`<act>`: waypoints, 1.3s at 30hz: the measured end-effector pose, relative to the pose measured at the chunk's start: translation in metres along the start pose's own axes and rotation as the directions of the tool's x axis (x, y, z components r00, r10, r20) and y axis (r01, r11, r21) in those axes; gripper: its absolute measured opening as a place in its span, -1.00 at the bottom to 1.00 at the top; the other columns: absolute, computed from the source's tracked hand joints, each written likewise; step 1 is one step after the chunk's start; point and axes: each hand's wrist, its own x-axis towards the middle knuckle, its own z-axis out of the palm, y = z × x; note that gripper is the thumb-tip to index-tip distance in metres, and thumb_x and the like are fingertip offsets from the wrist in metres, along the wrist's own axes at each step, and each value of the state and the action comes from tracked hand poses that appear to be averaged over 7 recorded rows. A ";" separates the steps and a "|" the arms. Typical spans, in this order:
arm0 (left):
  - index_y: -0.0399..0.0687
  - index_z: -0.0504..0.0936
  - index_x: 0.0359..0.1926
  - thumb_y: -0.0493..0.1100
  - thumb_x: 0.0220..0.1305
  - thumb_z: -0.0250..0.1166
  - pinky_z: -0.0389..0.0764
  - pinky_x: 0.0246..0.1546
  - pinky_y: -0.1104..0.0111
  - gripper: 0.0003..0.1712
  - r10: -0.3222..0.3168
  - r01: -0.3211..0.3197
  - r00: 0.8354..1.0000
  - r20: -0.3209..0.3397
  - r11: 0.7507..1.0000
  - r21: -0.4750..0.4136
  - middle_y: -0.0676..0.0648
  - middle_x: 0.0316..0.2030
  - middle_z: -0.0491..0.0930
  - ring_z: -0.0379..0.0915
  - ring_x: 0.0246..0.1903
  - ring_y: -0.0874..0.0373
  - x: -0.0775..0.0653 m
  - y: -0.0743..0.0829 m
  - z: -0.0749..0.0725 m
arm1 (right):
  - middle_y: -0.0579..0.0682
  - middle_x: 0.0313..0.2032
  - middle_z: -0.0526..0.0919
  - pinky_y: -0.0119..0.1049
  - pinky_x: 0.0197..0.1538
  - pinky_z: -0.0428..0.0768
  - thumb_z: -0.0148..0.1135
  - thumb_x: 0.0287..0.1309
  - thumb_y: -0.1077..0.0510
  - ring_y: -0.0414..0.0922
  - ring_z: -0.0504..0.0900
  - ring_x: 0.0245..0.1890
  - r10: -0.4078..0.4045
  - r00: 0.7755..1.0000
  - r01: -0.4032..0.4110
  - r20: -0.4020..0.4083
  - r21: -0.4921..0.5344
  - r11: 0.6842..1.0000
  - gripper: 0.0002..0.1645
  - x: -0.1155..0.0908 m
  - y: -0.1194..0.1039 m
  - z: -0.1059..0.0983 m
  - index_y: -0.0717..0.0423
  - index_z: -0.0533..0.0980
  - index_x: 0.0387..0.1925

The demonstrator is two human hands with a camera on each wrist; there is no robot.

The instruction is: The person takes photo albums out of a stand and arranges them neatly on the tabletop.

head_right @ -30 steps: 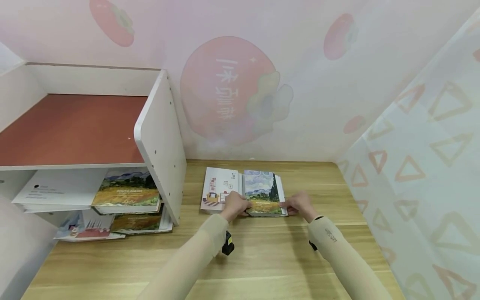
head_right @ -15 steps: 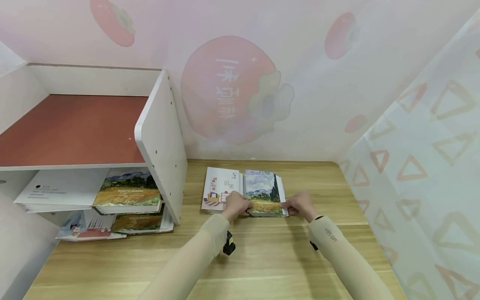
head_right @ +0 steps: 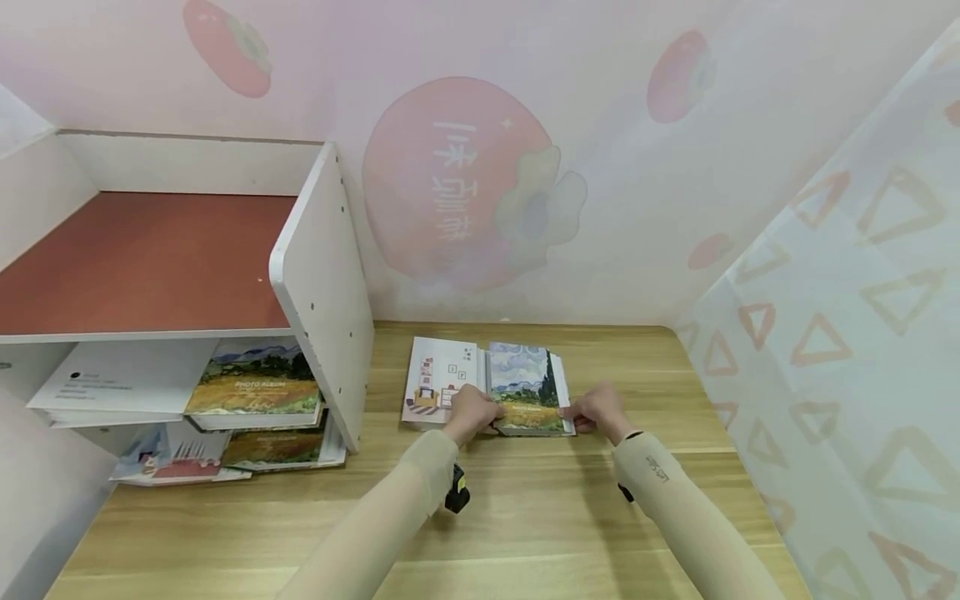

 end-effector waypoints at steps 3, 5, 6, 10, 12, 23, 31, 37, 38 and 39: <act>0.10 0.14 -0.84 -0.33 0.08 0.44 0.30 -0.79 0.42 -0.33 0.004 -0.004 1.000 0.001 1.000 0.003 0.13 -0.87 -0.02 0.17 -0.90 0.19 0.001 0.001 0.000 | 0.38 -0.47 0.66 -0.06 -0.38 0.71 0.60 -0.16 0.35 0.06 0.69 -0.61 0.005 1.000 -0.005 0.005 0.002 1.000 -0.68 0.001 -0.001 -0.001 0.55 0.62 -0.45; 0.10 0.14 -0.84 -0.32 0.07 0.45 0.29 -0.78 0.41 -0.32 0.005 -0.005 1.000 0.003 1.000 0.001 0.13 -0.87 -0.03 0.13 -0.90 0.21 0.001 0.002 0.000 | 0.38 -0.48 0.66 -0.07 -0.39 0.71 0.60 -0.16 0.35 0.05 0.69 -0.62 0.004 1.000 -0.004 0.003 -0.003 1.000 -0.67 0.002 -0.002 -0.002 0.56 0.62 -0.44; 0.10 0.14 -0.84 -0.32 0.07 0.45 0.29 -0.78 0.40 -0.32 0.007 -0.007 1.000 0.004 1.000 0.002 0.13 -0.86 -0.03 0.11 -0.89 0.20 0.002 0.002 0.000 | 0.38 -0.48 0.66 -0.08 -0.39 0.71 0.60 -0.17 0.35 0.04 0.69 -0.61 0.002 1.000 -0.002 0.001 -0.006 1.000 -0.66 0.002 -0.003 -0.002 0.57 0.62 -0.44; 0.11 0.13 -0.83 -0.32 0.06 0.45 0.41 -0.77 0.38 -0.32 -0.004 0.004 1.000 -0.001 1.000 -0.001 0.13 -0.86 -0.02 0.28 -0.87 0.16 0.002 0.003 0.001 | 0.38 -0.47 0.66 -0.09 -0.41 0.71 0.61 -0.18 0.35 0.07 0.69 -0.60 0.001 1.000 -0.001 -0.010 -0.016 1.000 -0.65 0.001 -0.003 -0.003 0.57 0.62 -0.43; 0.11 0.12 -0.82 -0.33 0.05 0.45 0.44 -0.76 0.38 -0.32 -0.010 0.010 1.000 -0.004 1.000 0.001 0.13 -0.85 -0.02 0.36 -0.85 0.12 0.002 0.002 0.002 | 0.39 -0.47 0.66 -0.08 -0.42 0.71 0.60 -0.17 0.34 0.09 0.69 -0.59 -0.003 1.000 0.003 -0.010 -0.017 1.000 -0.66 0.000 -0.002 -0.003 0.56 0.62 -0.44; 0.11 0.13 -0.85 -0.27 0.07 0.46 0.29 -0.68 0.40 -0.32 0.020 -0.019 1.000 -0.013 0.999 0.026 0.13 -0.86 -0.03 0.00 -0.84 0.22 0.003 0.000 0.004 | 0.37 -0.49 0.66 -0.15 -0.46 0.70 0.61 -0.19 0.34 0.03 0.67 -0.64 -0.006 1.000 0.006 -0.013 0.018 1.000 -0.67 0.003 0.000 -0.008 0.54 0.62 -0.48; 0.09 0.12 -0.88 -0.24 0.09 0.48 0.29 -0.70 0.42 -0.28 0.017 -0.016 1.000 -0.021 1.000 0.014 0.13 -0.87 -0.06 -0.03 -0.88 0.24 0.002 -0.003 0.003 | 0.30 -0.47 0.69 -0.16 -0.39 0.70 0.62 -0.15 0.23 0.05 0.71 -0.54 -0.003 1.000 0.004 0.012 -0.044 0.999 -0.65 0.006 0.007 -0.008 0.45 0.65 -0.46; 0.08 0.20 -0.91 -0.20 0.14 0.48 0.32 -0.73 0.44 -0.30 0.044 -0.044 0.999 -0.012 0.999 0.014 0.12 -0.92 0.06 0.09 -0.90 0.22 0.002 -0.009 0.004 | 0.27 -0.49 0.69 -0.15 -0.40 0.70 0.57 -0.03 0.18 0.11 0.72 -0.48 -0.081 0.996 0.083 0.035 -0.041 0.996 -0.67 0.003 0.017 -0.005 0.44 0.67 -0.43; 0.09 0.20 -0.91 -0.20 0.14 0.48 0.31 -0.73 0.44 -0.30 0.051 -0.051 0.999 -0.012 0.999 0.011 0.12 -0.93 0.07 0.09 -0.90 0.22 0.002 -0.010 0.004 | 0.27 -0.49 0.69 -0.14 -0.40 0.70 0.56 -0.02 0.19 0.11 0.72 -0.47 -0.096 0.995 0.097 0.038 -0.031 0.995 -0.67 0.002 0.018 -0.005 0.46 0.67 -0.42; 0.09 0.19 -0.91 -0.21 0.15 0.47 0.32 -0.71 0.45 -0.30 0.061 -0.061 0.998 -0.015 0.998 0.008 0.12 -0.93 0.08 0.12 -0.90 0.22 0.001 -0.012 0.005 | 0.27 -0.49 0.69 -0.13 -0.39 0.71 0.56 -0.02 0.20 0.11 0.72 -0.48 -0.106 0.994 0.107 0.038 -0.020 0.994 -0.67 0.001 0.019 -0.004 0.47 0.67 -0.40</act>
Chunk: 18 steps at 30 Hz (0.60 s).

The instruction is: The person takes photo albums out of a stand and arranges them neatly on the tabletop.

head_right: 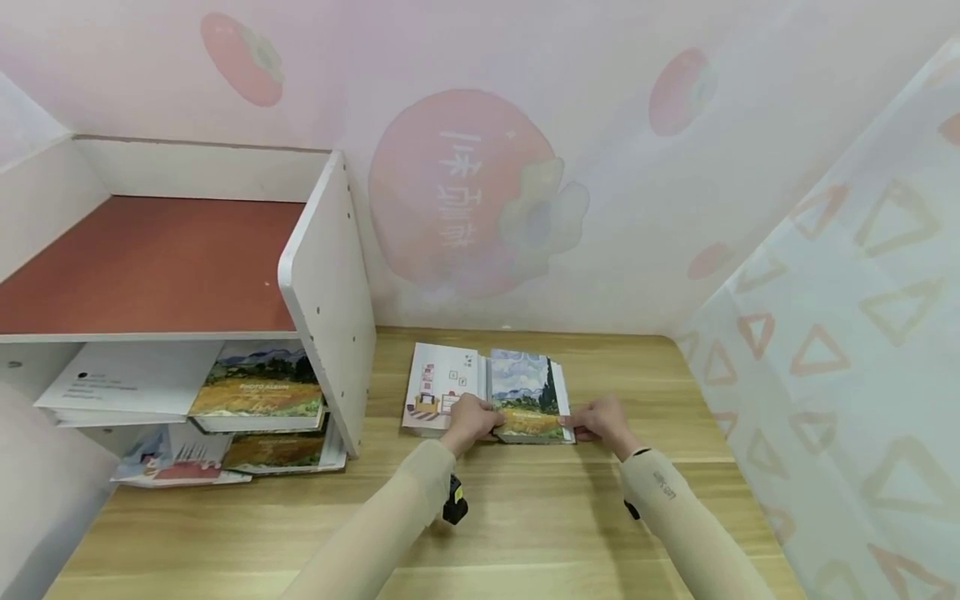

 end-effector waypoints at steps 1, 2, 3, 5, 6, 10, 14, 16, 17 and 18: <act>0.09 0.18 -0.91 -0.21 0.16 0.47 0.30 -0.70 0.45 -0.29 0.016 -0.016 1.000 -0.006 1.000 0.004 0.12 -0.94 0.09 0.10 -0.90 0.22 -0.002 -0.001 0.000 | 0.27 -0.49 0.69 -0.12 -0.38 0.71 0.56 -0.02 0.21 0.10 0.71 -0.48 -0.007 1.000 0.007 0.002 0.015 1.000 -0.67 -0.001 0.001 0.001 0.47 0.67 -0.39; 0.08 0.17 -0.90 -0.23 0.16 0.46 0.26 -0.70 0.45 -0.29 0.032 -0.032 0.999 -0.011 0.999 0.000 0.12 -0.93 0.07 0.06 -0.89 0.22 -0.004 -0.002 0.000 | 0.26 -0.49 0.69 -0.12 -0.37 0.71 0.56 -0.02 0.22 0.09 0.71 -0.48 -0.014 1.000 0.014 0.004 0.025 1.000 -0.66 -0.002 0.001 0.002 0.48 0.67 -0.38; 0.07 0.15 -0.89 -0.25 0.16 0.44 0.22 -0.69 0.43 -0.29 0.051 -0.051 0.999 -0.014 0.999 -0.002 0.12 -0.93 0.05 0.01 -0.88 0.22 -0.006 -0.003 -0.001 | 0.25 -0.48 0.69 -0.11 -0.36 0.71 0.55 -0.01 0.22 0.09 0.71 -0.47 -0.023 1.000 0.023 0.010 0.029 0.999 -0.66 -0.003 0.002 0.002 0.48 0.66 -0.35; 0.06 0.14 -0.86 -0.30 0.15 0.42 0.15 -0.69 0.41 -0.32 0.089 -0.089 0.996 -0.009 0.996 -0.020 0.12 -0.91 0.03 -0.04 -0.86 0.22 -0.011 -0.003 -0.001 | 0.26 -0.47 0.69 -0.11 -0.35 0.71 0.55 0.00 0.22 0.09 0.70 -0.46 -0.036 0.999 0.035 0.011 0.046 0.998 -0.66 -0.005 0.004 0.002 0.48 0.67 -0.33; 0.05 0.13 -0.84 -0.32 0.14 0.40 0.12 -0.69 0.40 -0.34 0.110 -0.110 0.994 -0.005 0.994 -0.025 0.11 -0.89 0.01 -0.07 -0.84 0.21 -0.014 -0.003 -0.001 | 0.26 -0.46 0.69 -0.11 -0.34 0.71 0.55 0.00 0.21 0.10 0.70 -0.45 -0.037 0.999 0.036 0.012 0.049 0.998 -0.66 -0.005 0.005 0.002 0.47 0.67 -0.33; 0.06 0.07 -0.75 -0.39 0.09 0.34 0.02 -0.68 0.37 -0.38 0.147 -0.146 0.989 0.027 0.989 -0.036 0.10 -0.77 -0.10 -0.17 -0.75 0.19 -0.022 0.000 0.000 | 0.27 -0.42 0.70 -0.09 -0.27 0.71 0.54 0.01 0.22 0.12 0.70 -0.40 -0.026 1.000 0.025 0.015 0.075 0.997 -0.65 -0.006 0.007 0.001 0.47 0.67 -0.28; 0.08 0.06 -0.70 -0.40 0.11 0.26 0.02 -0.71 0.39 -0.44 0.143 -0.142 0.989 0.040 0.990 -0.018 0.09 -0.74 -0.09 -0.14 -0.75 0.21 -0.026 0.004 0.000 | 0.27 -0.39 0.70 -0.06 -0.24 0.71 0.49 0.06 0.23 0.10 0.70 -0.39 -0.031 0.999 0.027 0.037 0.104 0.994 -0.63 -0.007 0.006 0.001 0.52 0.64 -0.23; 0.05 0.10 -0.67 -0.39 0.13 0.24 0.03 -0.73 0.40 -0.48 0.150 -0.149 0.988 0.041 0.989 -0.023 0.09 -0.75 -0.04 -0.11 -0.76 0.22 -0.028 0.006 -0.002 | 0.29 -0.36 0.70 -0.04 -0.22 0.70 0.46 0.10 0.24 0.08 0.70 -0.39 -0.043 0.998 0.036 0.051 0.134 0.990 -0.63 -0.008 0.004 0.001 0.54 0.62 -0.19; 0.02 0.12 -0.65 -0.38 0.15 0.23 0.04 -0.72 0.40 -0.52 0.156 -0.155 0.987 0.044 0.987 -0.029 0.07 -0.74 -0.02 -0.11 -0.76 0.22 -0.029 0.007 -0.004 | 0.30 -0.35 0.70 -0.04 -0.22 0.70 0.44 0.13 0.25 0.08 0.70 -0.39 -0.047 0.997 0.038 0.054 0.154 0.987 -0.62 -0.009 0.003 0.001 0.55 0.61 -0.17; -0.03 0.15 -0.62 -0.37 0.17 0.23 0.06 -0.72 0.39 -0.57 0.163 -0.161 0.985 0.047 0.986 -0.040 0.05 -0.73 0.02 -0.08 -0.76 0.22 -0.031 0.009 -0.006 | 0.31 -0.35 0.70 -0.04 -0.22 0.70 0.42 0.14 0.26 0.07 0.70 -0.40 -0.046 0.998 0.036 0.050 0.177 0.983 -0.63 -0.009 0.002 0.000 0.56 0.61 -0.15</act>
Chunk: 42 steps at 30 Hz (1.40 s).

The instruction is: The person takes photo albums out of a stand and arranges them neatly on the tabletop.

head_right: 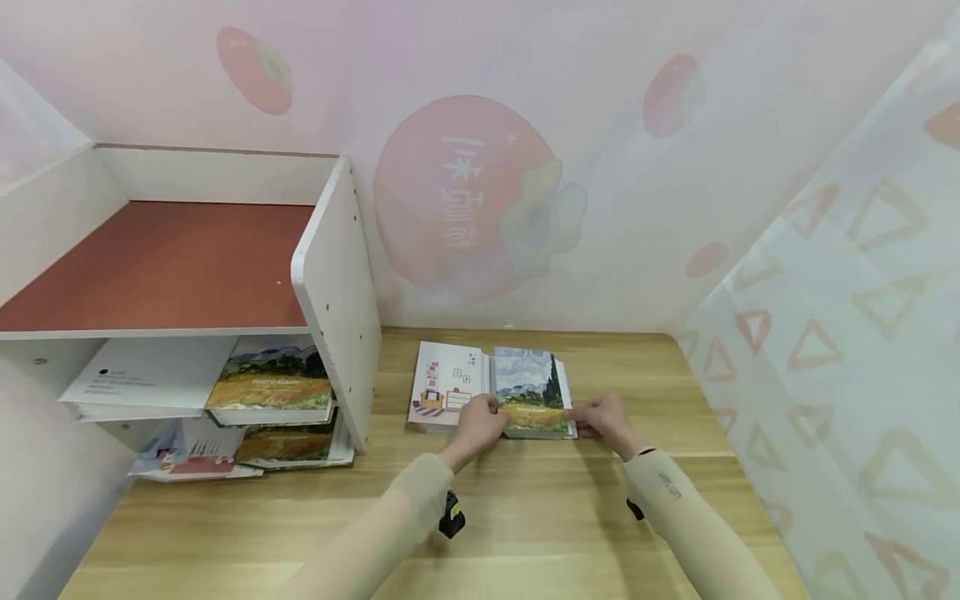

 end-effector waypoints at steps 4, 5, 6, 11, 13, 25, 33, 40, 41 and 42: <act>-0.35 0.53 -0.26 -0.32 0.26 0.21 0.37 -0.55 0.33 -0.88 0.034 -0.034 0.999 0.002 0.999 -0.026 -0.14 -0.47 0.50 0.09 -0.74 0.19 -0.009 0.007 -0.009 | 0.31 -0.38 0.69 -0.10 -0.28 0.71 0.33 0.22 0.30 0.00 0.69 -0.47 -0.005 1.000 0.008 -0.027 0.085 0.996 -0.61 -0.005 -0.005 -0.003 0.59 0.54 -0.05; -0.41 0.56 -0.11 -0.31 0.27 0.21 0.48 -0.45 0.29 -0.77 0.046 -0.046 0.999 0.000 0.999 -0.026 -0.21 -0.32 0.58 0.23 -0.68 0.19 -0.011 0.009 -0.012 | 0.28 -0.43 0.67 -0.12 -0.32 0.70 0.31 0.24 0.30 -0.04 0.65 -0.52 -0.003 0.999 0.007 -0.037 0.104 0.995 -0.61 -0.007 -0.006 -0.003 0.60 0.54 -0.05; -0.42 0.55 0.03 -0.29 0.29 0.22 0.56 -0.33 0.24 -0.66 0.055 -0.055 0.998 0.001 0.998 -0.023 -0.27 -0.16 0.60 0.37 -0.60 0.17 -0.014 0.010 -0.014 | 0.23 -0.48 0.63 -0.15 -0.36 0.68 0.29 0.25 0.30 -0.08 0.61 -0.55 -0.002 0.999 0.007 -0.042 0.120 0.993 -0.61 -0.009 -0.008 -0.004 0.62 0.52 -0.06; -0.40 0.48 0.19 -0.25 0.33 0.21 0.59 -0.01 0.09 -0.54 0.103 -0.102 0.994 0.029 0.995 -0.022 -0.34 0.10 0.52 0.56 -0.11 -0.09 -0.028 0.015 -0.022 | 0.08 -0.47 0.61 -0.09 -0.23 0.69 0.27 0.32 0.19 -0.10 0.63 -0.49 0.007 0.997 0.002 -0.072 0.133 0.991 -0.52 -0.019 -0.015 -0.002 0.61 0.47 0.01; -0.39 0.46 0.22 -0.23 0.35 0.19 0.58 0.01 0.10 -0.53 0.119 -0.117 0.992 0.043 0.993 -0.028 -0.34 0.12 0.51 0.54 -0.05 -0.15 -0.033 0.016 -0.026 | 0.14 -0.33 0.67 -0.04 -0.11 0.67 0.28 0.32 0.16 -0.03 0.70 -0.36 0.015 0.996 -0.003 -0.087 0.138 0.990 -0.47 -0.024 -0.018 0.000 0.57 0.45 0.08; -0.38 0.45 0.24 -0.20 0.37 0.20 0.56 0.05 0.09 -0.51 0.142 -0.138 0.985 0.094 0.989 -0.052 -0.31 0.11 0.51 0.50 0.05 -0.13 -0.055 0.014 -0.048 | 0.24 -0.03 0.61 -0.09 0.01 0.63 0.22 0.36 0.12 0.04 0.66 -0.14 -0.018 0.998 0.030 -0.058 0.206 0.978 -0.45 -0.067 -0.038 0.028 0.49 0.42 0.17; -0.40 0.48 0.19 -0.19 0.37 0.22 0.57 0.02 0.10 -0.53 0.151 -0.146 0.983 0.108 0.988 -0.048 -0.30 0.05 0.55 0.53 0.01 -0.12 -0.064 0.015 -0.054 | 0.11 -0.17 0.66 -0.06 0.04 0.61 0.17 0.39 0.18 -0.02 0.68 -0.18 -0.026 0.997 0.048 -0.073 0.315 0.948 -0.55 -0.092 -0.042 0.054 0.50 0.45 0.12; -0.42 0.50 0.16 -0.21 0.36 0.24 0.59 -0.01 0.12 -0.56 0.184 -0.180 0.974 0.136 0.983 -0.040 -0.30 0.00 0.56 0.54 -0.01 -0.14 -0.073 0.011 -0.062 | 0.10 -0.21 0.68 -0.05 0.04 0.61 0.20 0.35 0.24 -0.05 0.69 -0.23 -0.018 0.997 0.047 -0.073 0.422 0.905 -0.66 -0.113 -0.047 0.071 0.47 0.51 0.00; -0.42 0.50 0.15 -0.21 0.36 0.24 0.59 -0.01 0.12 -0.56 0.189 -0.185 0.972 0.137 0.982 -0.039 -0.30 -0.01 0.57 0.55 -0.02 -0.14 -0.074 0.010 -0.063 | 0.10 -0.20 0.67 -0.04 0.05 0.60 0.20 0.36 0.24 -0.04 0.69 -0.21 -0.017 0.997 0.045 -0.070 0.428 0.903 -0.66 -0.115 -0.048 0.073 0.47 0.50 0.01; -0.42 0.50 0.15 -0.21 0.36 0.24 0.59 -0.01 0.12 -0.56 0.191 -0.187 0.972 0.140 0.982 -0.038 -0.29 -0.01 0.57 0.55 -0.03 -0.14 -0.076 0.010 -0.066 | 0.11 -0.18 0.67 -0.03 0.07 0.59 0.20 0.36 0.23 -0.03 0.68 -0.19 -0.015 0.998 0.042 -0.066 0.433 0.900 -0.65 -0.118 -0.048 0.074 0.47 0.50 0.02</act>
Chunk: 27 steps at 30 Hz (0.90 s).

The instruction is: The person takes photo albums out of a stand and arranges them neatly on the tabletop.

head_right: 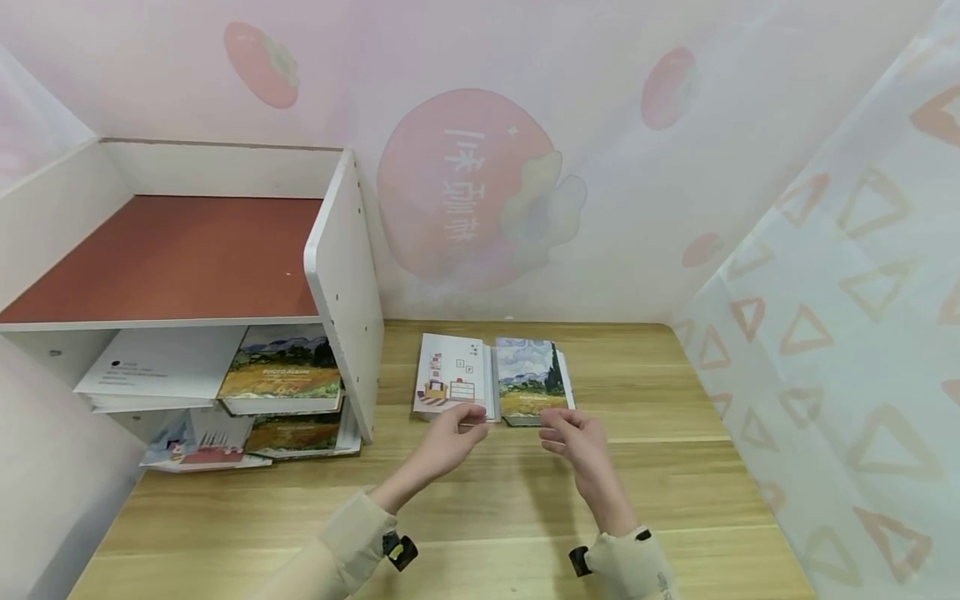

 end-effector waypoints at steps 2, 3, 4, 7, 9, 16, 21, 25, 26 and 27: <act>-0.41 0.51 0.15 -0.19 0.37 0.24 0.60 -0.01 0.13 -0.57 0.002 -0.002 1.000 0.005 1.000 0.006 -0.26 -0.02 0.58 0.56 -0.03 -0.13 -0.004 -0.001 -0.005 | 0.14 -0.13 0.65 -0.03 0.08 0.58 0.17 0.39 0.23 -0.02 0.67 -0.16 0.003 1.000 -0.003 0.009 0.014 1.000 -0.64 -0.004 0.000 0.003 0.47 0.48 0.04; -0.40 0.51 0.15 -0.19 0.38 0.23 0.60 -0.02 0.14 -0.57 0.003 -0.003 1.000 0.007 1.000 0.012 -0.24 -0.02 0.59 0.56 -0.03 -0.12 -0.006 0.000 -0.007 | 0.15 -0.12 0.64 -0.02 0.09 0.57 0.15 0.40 0.23 -0.02 0.66 -0.15 0.002 1.000 -0.003 0.014 0.025 1.000 -0.64 -0.006 0.000 0.004 0.47 0.47 0.05; -0.40 0.51 0.14 -0.19 0.38 0.23 0.60 -0.02 0.13 -0.57 0.007 -0.007 1.000 0.011 1.000 0.014 -0.25 -0.02 0.59 0.56 -0.04 -0.13 -0.008 0.000 -0.010 | 0.16 -0.11 0.64 -0.02 0.09 0.57 0.14 0.41 0.23 -0.01 0.66 -0.14 0.001 1.000 -0.002 0.016 0.035 0.999 -0.65 -0.008 0.001 0.006 0.47 0.47 0.05; -0.38 0.53 0.13 -0.18 0.40 0.21 0.61 -0.04 0.15 -0.61 0.012 -0.012 1.000 0.029 1.000 0.014 -0.22 -0.04 0.59 0.56 -0.05 -0.11 -0.015 0.002 -0.018 | 0.19 -0.11 0.64 -0.01 0.10 0.57 0.11 0.42 0.25 0.02 0.65 -0.11 -0.008 1.000 0.007 0.017 0.072 0.997 -0.67 -0.014 0.001 0.011 0.46 0.47 0.05; -0.34 0.55 0.11 -0.17 0.42 0.21 0.62 -0.09 0.18 -0.63 0.006 -0.006 0.999 0.049 1.000 0.004 -0.18 -0.06 0.61 0.57 -0.08 -0.08 -0.021 0.004 -0.024 | 0.18 -0.13 0.64 0.01 0.10 0.56 0.12 0.41 0.26 0.04 0.65 -0.10 -0.015 1.000 0.014 0.015 0.089 0.996 -0.69 -0.017 0.002 0.016 0.45 0.48 0.03; -0.38 0.53 0.12 -0.19 0.47 0.16 0.65 -0.13 0.19 -0.64 -0.044 0.081 0.978 0.205 0.980 -0.180 -0.16 -0.07 0.59 0.55 -0.07 -0.09 -0.039 0.004 -0.047 | 0.17 -0.15 0.65 0.01 0.08 0.57 0.20 0.36 0.23 0.05 0.65 -0.12 -0.018 0.998 0.013 0.057 0.094 0.995 -0.67 -0.019 0.006 0.031 0.45 0.49 0.00; -0.38 0.51 0.15 -0.18 0.48 0.14 0.61 -0.03 0.11 -0.62 -0.081 0.151 0.958 0.276 0.958 -0.242 -0.16 -0.02 0.58 0.52 0.01 -0.14 -0.049 -0.004 -0.065 | 0.19 -0.15 0.65 0.00 0.07 0.58 0.18 0.37 0.24 0.03 0.66 -0.14 -0.014 0.998 0.009 0.054 0.087 0.996 -0.66 -0.017 0.009 0.035 0.47 0.48 0.02; -0.39 0.49 0.17 -0.14 0.49 0.14 0.59 0.01 0.08 -0.59 -0.102 0.187 0.948 0.300 0.945 -0.268 -0.19 0.02 0.58 0.52 0.03 -0.14 -0.055 -0.010 -0.079 | 0.22 -0.15 0.65 -0.01 0.03 0.61 0.16 0.38 0.26 0.06 0.66 -0.15 -0.014 0.998 0.008 0.068 0.088 0.996 -0.72 -0.019 0.011 0.038 0.45 0.52 -0.05; -0.39 0.49 0.17 -0.13 0.49 0.14 0.59 0.01 0.08 -0.58 -0.110 0.199 0.944 0.310 0.942 -0.271 -0.20 0.02 0.58 0.52 0.03 -0.13 -0.058 -0.011 -0.082 | 0.21 -0.16 0.65 -0.02 0.02 0.61 0.17 0.38 0.25 0.06 0.66 -0.15 -0.016 0.997 0.009 0.076 0.087 0.996 -0.72 -0.019 0.012 0.039 0.46 0.53 -0.05; -0.40 0.49 0.17 -0.12 0.50 0.14 0.60 0.00 0.09 -0.57 -0.119 0.212 0.939 0.322 0.939 -0.272 -0.20 0.02 0.59 0.54 0.01 -0.11 -0.060 -0.013 -0.086 | 0.22 -0.15 0.65 -0.02 0.02 0.61 0.17 0.37 0.25 0.08 0.66 -0.14 -0.016 0.996 0.008 0.083 0.091 0.996 -0.72 -0.020 0.012 0.040 0.45 0.53 -0.07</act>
